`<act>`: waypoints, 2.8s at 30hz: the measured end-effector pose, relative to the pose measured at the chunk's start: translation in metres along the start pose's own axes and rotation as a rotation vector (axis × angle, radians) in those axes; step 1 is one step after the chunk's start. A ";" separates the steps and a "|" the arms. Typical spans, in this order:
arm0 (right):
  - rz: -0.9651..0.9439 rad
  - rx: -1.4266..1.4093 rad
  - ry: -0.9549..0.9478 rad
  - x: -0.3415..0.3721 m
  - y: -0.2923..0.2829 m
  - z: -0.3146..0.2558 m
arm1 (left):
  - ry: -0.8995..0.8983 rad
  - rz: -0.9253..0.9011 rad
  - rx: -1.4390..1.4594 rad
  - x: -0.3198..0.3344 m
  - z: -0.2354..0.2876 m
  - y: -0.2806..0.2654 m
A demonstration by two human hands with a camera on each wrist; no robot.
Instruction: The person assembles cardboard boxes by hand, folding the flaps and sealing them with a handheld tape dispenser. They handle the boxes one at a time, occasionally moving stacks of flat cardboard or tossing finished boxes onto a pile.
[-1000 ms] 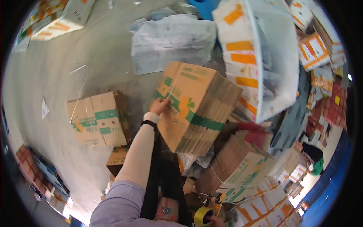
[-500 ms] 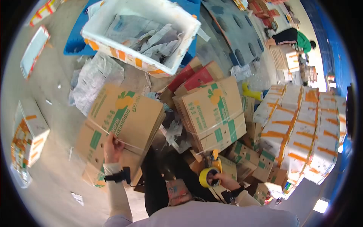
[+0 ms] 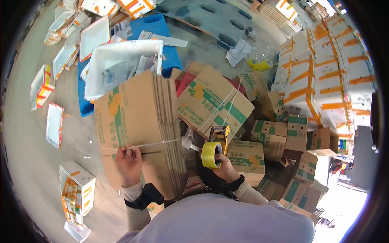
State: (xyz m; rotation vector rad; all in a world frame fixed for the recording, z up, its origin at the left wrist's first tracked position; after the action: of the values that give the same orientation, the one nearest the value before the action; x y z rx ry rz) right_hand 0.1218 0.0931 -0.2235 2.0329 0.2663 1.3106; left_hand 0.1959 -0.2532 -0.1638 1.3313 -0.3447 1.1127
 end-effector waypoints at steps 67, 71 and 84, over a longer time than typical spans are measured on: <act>0.067 -0.218 -1.074 0.247 0.013 -0.220 | -0.067 -1.201 -0.891 -0.081 -0.507 0.212; 0.091 -0.101 -0.965 0.190 0.023 -0.247 | 0.022 -1.026 -1.515 -0.223 -0.435 0.104; 0.148 0.278 -0.692 0.041 0.034 -0.254 | 0.012 -0.770 -1.302 -0.274 -0.316 0.259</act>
State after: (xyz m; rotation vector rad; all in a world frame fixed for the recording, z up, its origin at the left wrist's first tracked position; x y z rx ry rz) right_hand -0.0848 0.2013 -0.1086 2.6431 -0.0271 0.5982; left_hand -0.2601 -0.1335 -0.3057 0.2005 -0.3835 0.0938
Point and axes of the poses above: each hand's wrist, its own x-axis away from the middle knuckle, its own y-axis out of the palm, z = x × y, the point moved 8 cm from there along -x, towards the middle knuckle, and after that the axes turned 5 degrees about z, right-handed, at the moved point
